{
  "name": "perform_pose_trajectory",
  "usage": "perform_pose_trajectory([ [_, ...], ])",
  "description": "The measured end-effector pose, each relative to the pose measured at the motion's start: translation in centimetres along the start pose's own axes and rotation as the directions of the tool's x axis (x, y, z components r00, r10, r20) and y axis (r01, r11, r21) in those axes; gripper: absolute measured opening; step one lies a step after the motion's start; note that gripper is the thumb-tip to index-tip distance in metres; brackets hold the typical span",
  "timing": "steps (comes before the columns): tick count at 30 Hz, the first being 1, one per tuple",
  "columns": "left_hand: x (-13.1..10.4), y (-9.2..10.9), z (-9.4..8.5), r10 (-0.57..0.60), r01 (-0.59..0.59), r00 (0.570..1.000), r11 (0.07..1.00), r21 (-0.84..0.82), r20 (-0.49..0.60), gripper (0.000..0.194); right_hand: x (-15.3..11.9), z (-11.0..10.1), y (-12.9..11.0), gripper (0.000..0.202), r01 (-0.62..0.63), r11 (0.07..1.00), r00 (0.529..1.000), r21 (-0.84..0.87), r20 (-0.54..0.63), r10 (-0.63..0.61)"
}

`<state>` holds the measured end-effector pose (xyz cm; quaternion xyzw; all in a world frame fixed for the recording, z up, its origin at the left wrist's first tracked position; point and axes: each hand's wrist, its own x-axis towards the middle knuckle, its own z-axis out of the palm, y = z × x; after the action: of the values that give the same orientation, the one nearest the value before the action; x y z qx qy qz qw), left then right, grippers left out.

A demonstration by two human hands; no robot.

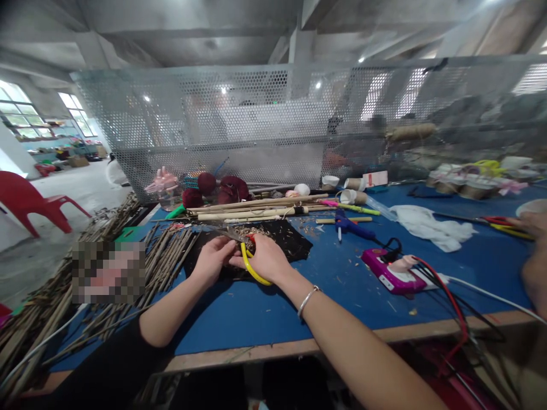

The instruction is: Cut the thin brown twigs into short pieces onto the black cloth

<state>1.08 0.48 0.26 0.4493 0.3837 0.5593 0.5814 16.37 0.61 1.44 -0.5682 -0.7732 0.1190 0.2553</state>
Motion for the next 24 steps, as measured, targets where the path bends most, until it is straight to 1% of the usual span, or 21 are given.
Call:
perform_pose_trajectory([
  [2, -0.1, 0.1, 0.1, 0.013, -0.013, 1.000, 1.000, -0.001, 0.020, 0.040, 0.0, 0.0, -0.1, 0.059, 0.038, 0.999, 0.999, 0.007, -0.028, -0.037],
  [5, -0.3, 0.4, 0.4, 0.027, -0.027, 0.999, 1.000, 0.010, 0.034, 0.038, 0.0, 0.0, -0.2, 0.060, 0.067, 0.998, 0.997, 0.000, -0.037, -0.067],
  [10, -0.8, 1.1, 0.9, 0.048, -0.041, 0.997, 0.991, 0.127, -0.060, 0.029, 0.0, -0.2, -0.4, 0.060, 0.067, 0.997, 0.997, -0.034, -0.028, -0.068],
  [13, -1.0, 1.4, 1.1, 0.064, -0.051, 0.995, 0.987, 0.153, -0.075, 0.026, 0.0, -0.2, -0.3, 0.060, 0.093, 0.994, 0.995, -0.061, -0.022, -0.094],
  [18, -0.8, 1.0, 1.0, 0.067, -0.060, 0.997, 0.988, 0.144, -0.044, 0.027, 0.0, 0.1, -0.1, 0.058, 0.099, 0.994, 0.995, -0.037, -0.019, -0.100],
  [21, -0.6, 0.5, 0.7, 0.086, -0.075, 0.994, 0.984, 0.161, -0.067, 0.026, -0.1, 0.2, -0.3, 0.053, 0.073, 0.997, 0.997, 0.010, 0.020, -0.073],
  [24, -0.4, 0.1, 0.4, 0.113, -0.094, 0.989, 0.977, 0.191, -0.091, 0.025, -0.3, 0.1, -0.6, 0.050, 0.034, 0.999, 0.998, 0.012, 0.059, -0.035],
])
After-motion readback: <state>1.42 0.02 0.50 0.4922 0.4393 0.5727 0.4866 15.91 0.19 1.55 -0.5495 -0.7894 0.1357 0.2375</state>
